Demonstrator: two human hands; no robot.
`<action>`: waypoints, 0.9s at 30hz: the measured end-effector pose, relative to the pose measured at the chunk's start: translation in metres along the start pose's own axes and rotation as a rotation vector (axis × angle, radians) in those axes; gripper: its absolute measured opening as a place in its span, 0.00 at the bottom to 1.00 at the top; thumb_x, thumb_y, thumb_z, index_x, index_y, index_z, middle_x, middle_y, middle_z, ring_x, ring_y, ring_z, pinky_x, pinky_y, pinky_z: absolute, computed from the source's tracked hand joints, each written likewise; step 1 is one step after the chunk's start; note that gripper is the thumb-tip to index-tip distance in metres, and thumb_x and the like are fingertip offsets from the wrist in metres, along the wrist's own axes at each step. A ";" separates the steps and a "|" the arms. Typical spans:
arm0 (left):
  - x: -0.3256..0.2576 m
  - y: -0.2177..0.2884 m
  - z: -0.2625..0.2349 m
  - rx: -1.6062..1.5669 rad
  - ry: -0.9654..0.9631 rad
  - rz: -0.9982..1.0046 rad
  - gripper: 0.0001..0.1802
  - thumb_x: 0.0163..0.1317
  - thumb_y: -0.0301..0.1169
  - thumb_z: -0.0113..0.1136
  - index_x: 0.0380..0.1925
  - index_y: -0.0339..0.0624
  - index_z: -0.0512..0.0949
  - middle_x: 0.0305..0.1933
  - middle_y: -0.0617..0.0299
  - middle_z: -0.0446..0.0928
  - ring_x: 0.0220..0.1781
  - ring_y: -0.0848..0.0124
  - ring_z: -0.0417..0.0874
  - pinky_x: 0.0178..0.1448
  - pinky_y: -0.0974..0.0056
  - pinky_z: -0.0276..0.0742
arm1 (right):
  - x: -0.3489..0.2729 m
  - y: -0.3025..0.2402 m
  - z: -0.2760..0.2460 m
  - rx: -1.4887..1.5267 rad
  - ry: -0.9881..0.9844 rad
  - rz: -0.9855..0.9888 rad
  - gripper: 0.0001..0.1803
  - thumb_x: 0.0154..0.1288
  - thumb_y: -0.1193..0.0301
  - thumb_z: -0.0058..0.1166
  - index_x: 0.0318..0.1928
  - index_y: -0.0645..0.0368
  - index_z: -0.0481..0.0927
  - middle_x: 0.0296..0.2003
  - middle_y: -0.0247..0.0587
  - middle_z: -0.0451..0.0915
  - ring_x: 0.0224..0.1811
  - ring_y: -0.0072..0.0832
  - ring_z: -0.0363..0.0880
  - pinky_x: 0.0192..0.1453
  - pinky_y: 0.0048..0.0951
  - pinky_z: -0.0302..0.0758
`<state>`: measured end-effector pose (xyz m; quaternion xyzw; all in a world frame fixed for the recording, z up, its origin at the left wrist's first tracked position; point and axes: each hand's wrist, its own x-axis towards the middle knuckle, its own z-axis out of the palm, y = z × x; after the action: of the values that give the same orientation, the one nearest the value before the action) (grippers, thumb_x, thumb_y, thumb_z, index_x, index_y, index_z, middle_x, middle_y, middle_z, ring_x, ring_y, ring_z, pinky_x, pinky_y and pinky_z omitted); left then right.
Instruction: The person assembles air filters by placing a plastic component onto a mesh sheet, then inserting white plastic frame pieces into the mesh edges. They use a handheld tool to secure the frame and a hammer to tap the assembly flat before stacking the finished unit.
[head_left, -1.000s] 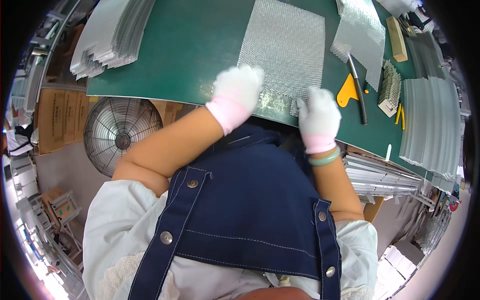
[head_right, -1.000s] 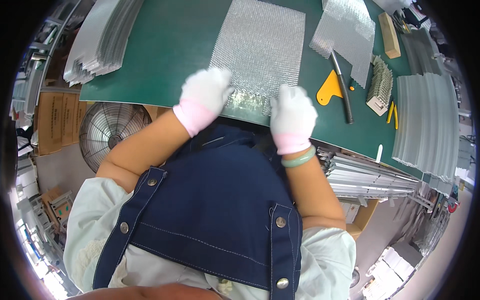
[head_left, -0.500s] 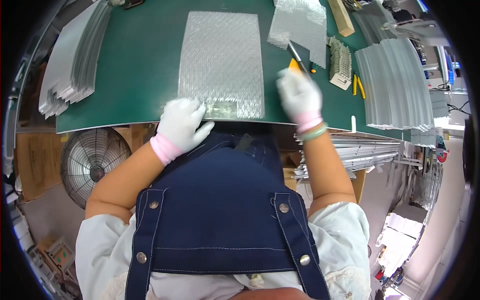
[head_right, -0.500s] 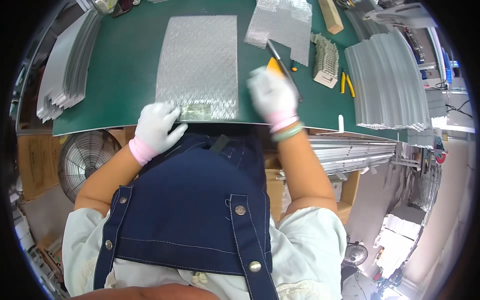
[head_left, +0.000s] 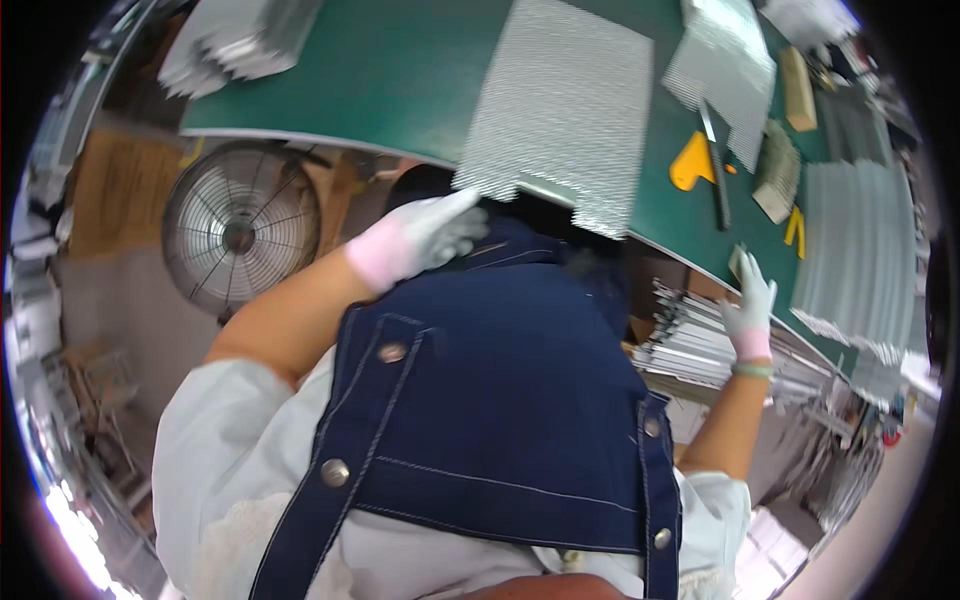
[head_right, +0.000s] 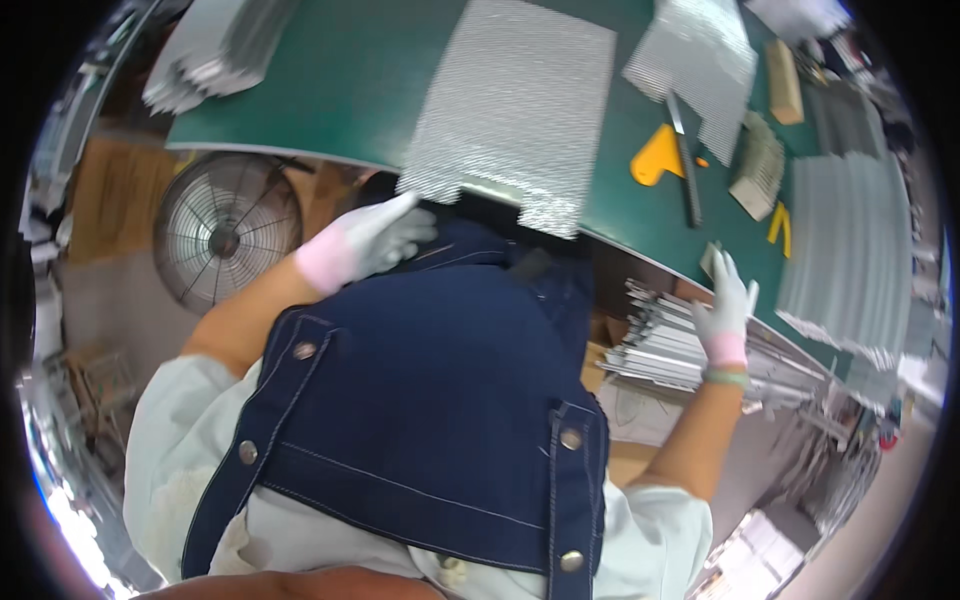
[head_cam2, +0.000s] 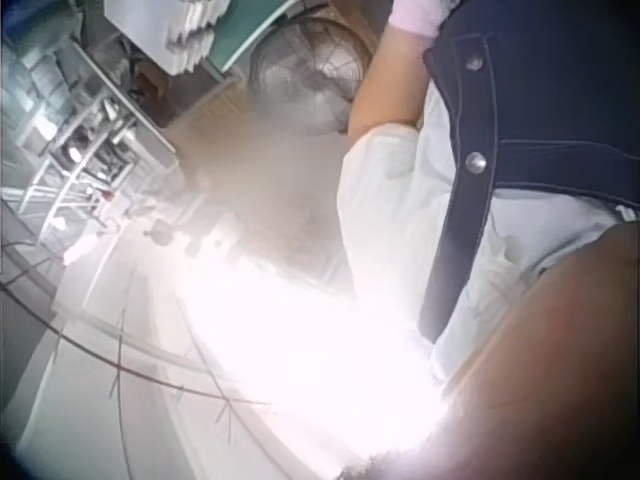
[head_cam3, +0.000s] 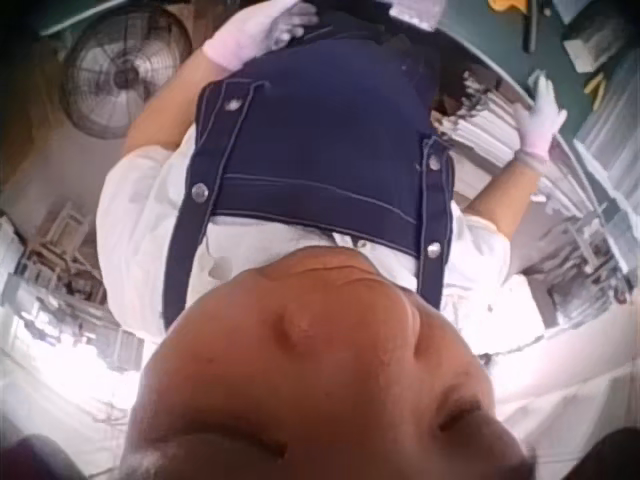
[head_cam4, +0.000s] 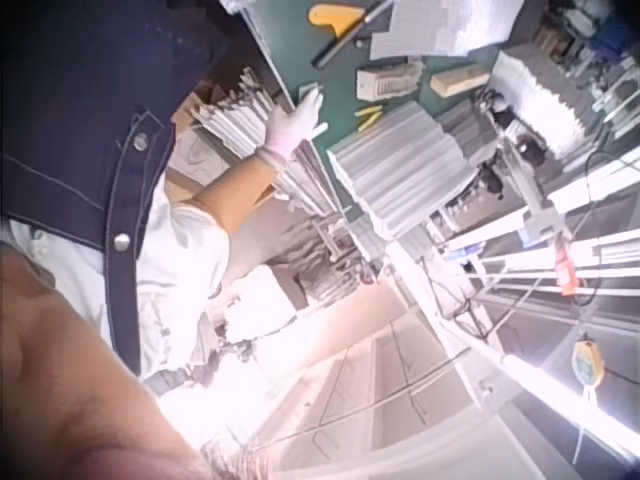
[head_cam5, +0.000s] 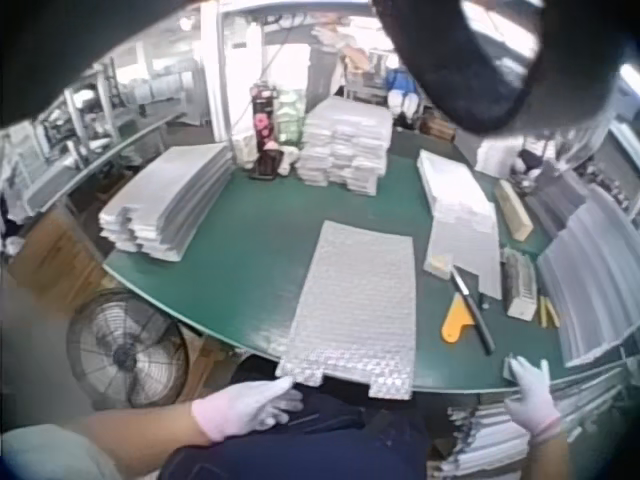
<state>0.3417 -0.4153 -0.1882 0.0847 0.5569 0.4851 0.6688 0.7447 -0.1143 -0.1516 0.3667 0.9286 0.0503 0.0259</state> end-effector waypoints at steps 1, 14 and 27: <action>0.004 0.006 0.004 -0.029 -0.023 -0.015 0.44 0.70 0.58 0.49 0.64 0.23 0.64 0.61 0.43 0.74 0.31 0.80 0.70 0.28 0.79 0.66 | -0.011 0.005 0.004 -0.045 0.087 -0.078 0.32 0.54 0.78 0.57 0.63 0.57 0.73 0.61 0.54 0.74 0.61 0.47 0.75 0.68 0.44 0.68; 0.048 -0.012 0.013 -0.324 0.014 0.137 0.19 0.69 0.45 0.57 0.45 0.39 0.76 0.46 0.58 0.78 0.35 0.79 0.73 0.32 0.76 0.70 | -0.018 -0.241 -0.011 1.583 -0.222 0.203 0.28 0.55 0.76 0.71 0.55 0.66 0.74 0.42 0.45 0.84 0.43 0.24 0.82 0.49 0.26 0.80; 0.060 -0.030 0.012 -0.436 -0.027 0.353 0.09 0.69 0.34 0.59 0.44 0.43 0.78 0.42 0.62 0.81 0.42 0.72 0.80 0.43 0.69 0.72 | 0.043 -0.268 0.039 2.146 -0.530 0.485 0.14 0.68 0.70 0.57 0.51 0.61 0.74 0.35 0.34 0.78 0.29 0.16 0.74 0.26 0.14 0.66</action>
<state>0.3627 -0.3810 -0.2429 0.0409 0.4070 0.7012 0.5839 0.5349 -0.2769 -0.2208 0.3690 0.3615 -0.8483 -0.1165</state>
